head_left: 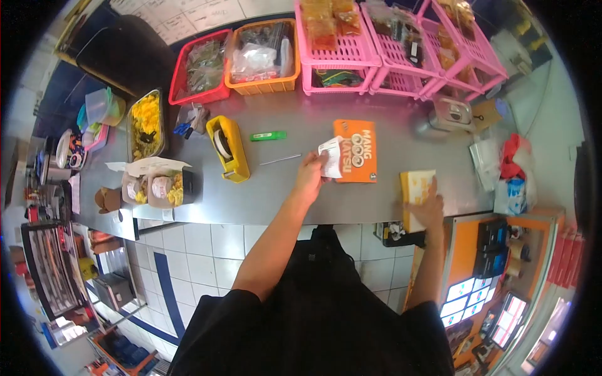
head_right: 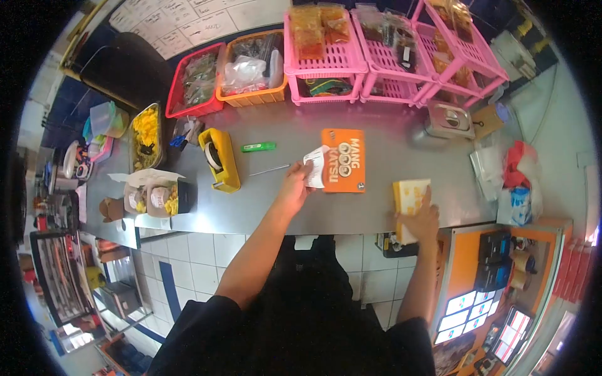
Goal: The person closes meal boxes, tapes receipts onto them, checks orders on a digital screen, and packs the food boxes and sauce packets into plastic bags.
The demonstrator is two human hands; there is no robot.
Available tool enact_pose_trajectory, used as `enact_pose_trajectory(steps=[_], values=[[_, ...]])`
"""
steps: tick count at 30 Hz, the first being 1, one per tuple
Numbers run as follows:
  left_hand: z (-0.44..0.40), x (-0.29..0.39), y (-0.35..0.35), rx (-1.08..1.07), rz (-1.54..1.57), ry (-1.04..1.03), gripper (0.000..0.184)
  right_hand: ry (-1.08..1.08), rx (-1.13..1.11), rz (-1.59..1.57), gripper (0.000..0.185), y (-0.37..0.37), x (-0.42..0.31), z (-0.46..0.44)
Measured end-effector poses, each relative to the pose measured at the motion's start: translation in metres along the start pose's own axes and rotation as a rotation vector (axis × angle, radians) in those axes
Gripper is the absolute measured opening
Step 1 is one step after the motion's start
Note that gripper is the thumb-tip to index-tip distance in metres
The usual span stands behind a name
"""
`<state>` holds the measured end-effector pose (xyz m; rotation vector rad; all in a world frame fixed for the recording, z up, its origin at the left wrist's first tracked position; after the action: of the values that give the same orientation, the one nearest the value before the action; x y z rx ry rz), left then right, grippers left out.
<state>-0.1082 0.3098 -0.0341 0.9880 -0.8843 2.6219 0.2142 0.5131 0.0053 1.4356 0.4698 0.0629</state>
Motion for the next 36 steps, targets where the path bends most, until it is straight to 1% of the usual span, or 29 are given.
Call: enact_pose_trajectory(steps=[2,3,4,5,6,7,8,9,10,13,15,17,18,20,21,22,24,25,26,28,29,31,32,34,35,36], values=[[-0.007,0.010,-0.001,0.064,-0.094,-0.146,0.017,-0.025,-0.014,0.010,0.132,-0.004,-0.023,0.041],[0.011,0.028,-0.004,0.092,-0.135,-0.201,0.016,-0.036,-0.047,-0.001,0.132,0.001,-0.046,0.063],[0.024,0.036,-0.001,0.085,-0.140,-0.194,0.016,-0.023,-0.041,-0.016,0.133,-0.001,-0.066,0.082],[0.037,0.045,0.003,0.063,-0.170,-0.239,0.017,-0.016,-0.037,-0.033,0.134,-0.005,-0.086,0.099],[0.045,0.052,0.011,0.039,-0.205,-0.280,0.018,0.003,-0.080,-0.075,0.134,-0.009,-0.109,0.110],[0.050,0.056,0.023,0.023,-0.204,-0.277,0.016,0.016,-0.123,-0.119,0.135,-0.014,-0.134,0.117],[0.054,0.059,0.033,0.007,-0.221,-0.259,0.016,0.055,-0.158,-0.113,0.136,-0.025,-0.158,0.123],[0.057,0.062,0.040,-0.031,-0.134,-0.216,0.014,0.097,-0.192,-0.108,0.137,-0.037,-0.183,0.126],[0.059,0.065,0.046,-0.063,-0.042,-0.175,0.011,0.095,-0.219,-0.123,0.138,-0.048,-0.206,0.126],[0.056,0.073,0.069,-0.061,0.018,-0.166,0.008,0.078,-0.275,-0.141,0.140,-0.061,-0.264,0.121],[0.059,0.086,0.078,-0.047,0.052,-0.174,0.008,0.066,-0.313,-0.150,0.141,-0.062,-0.288,0.115],[0.068,0.090,0.074,-0.062,0.293,-0.074,0.010,0.074,-0.293,-0.150,0.141,-0.068,-0.296,0.113],[0.067,0.086,0.081,-0.059,0.302,-0.073,0.010,0.076,-0.275,-0.147,0.141,-0.069,-0.297,0.113],[0.062,0.064,0.084,-0.265,0.364,0.060,0.016,0.062,-0.252,-0.153,0.140,-0.068,-0.300,0.113],[0.054,0.050,0.086,-0.189,0.159,0.056,0.019,0.043,-0.225,-0.169,0.139,-0.066,-0.299,0.115],[0.047,0.034,0.086,-0.188,0.169,0.058,0.019,0.046,-0.227,-0.159,0.139,-0.069,-0.296,0.117],[0.033,0.022,0.097,0.129,-0.449,-0.231,0.020,0.114,-0.160,-0.198,0.138,-0.077,-0.288,0.121],[0.036,0.028,0.095,0.225,-0.588,-0.342,0.024,0.131,-0.172,-0.214,0.138,-0.080,-0.286,0.123],[0.036,0.029,0.090,0.222,-0.584,-0.345,0.024,0.133,-0.168,-0.212,0.138,-0.088,-0.279,0.123],[0.045,0.038,0.081,0.292,-0.823,-0.510,0.027,0.240,-0.117,-0.553,0.125,-0.090,-0.273,0.124],[0.050,0.037,0.080,0.300,-0.823,-0.505,0.027,0.243,-0.125,-0.553,0.125,-0.092,-0.261,0.122],[0.062,0.043,0.066,0.268,-1.211,-0.535,0.026,-0.172,-0.471,-1.061,0.106,-0.098,-0.244,0.118],[0.065,0.041,0.067,0.270,-1.219,-0.534,0.026,-0.175,-0.474,-1.067,0.106,-0.092,-0.242,0.117],[0.073,0.036,0.063,0.199,-1.298,-0.590,0.031,-0.600,-0.481,-1.329,0.080,-0.094,-0.229,0.118],[0.074,0.035,0.064,0.200,-1.308,-0.590,0.031,-0.604,-0.485,-1.337,0.080,-0.104,-0.225,0.116],[0.075,0.037,0.065,0.206,-1.317,-0.563,0.037,-0.233,-0.287,-1.163,0.071,-0.098,-0.231,0.104]])
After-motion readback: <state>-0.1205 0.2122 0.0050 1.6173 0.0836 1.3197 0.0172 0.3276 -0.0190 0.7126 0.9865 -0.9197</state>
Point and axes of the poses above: each hand's wrist, its own z-axis away from the middle knuckle, its own y-axis out of the back of the hand, x = y × z, the point moved 6 cm from there along -z, towards the middle knuckle, and after that the axes turned 10 degrees about x, right-handed, at the moved point
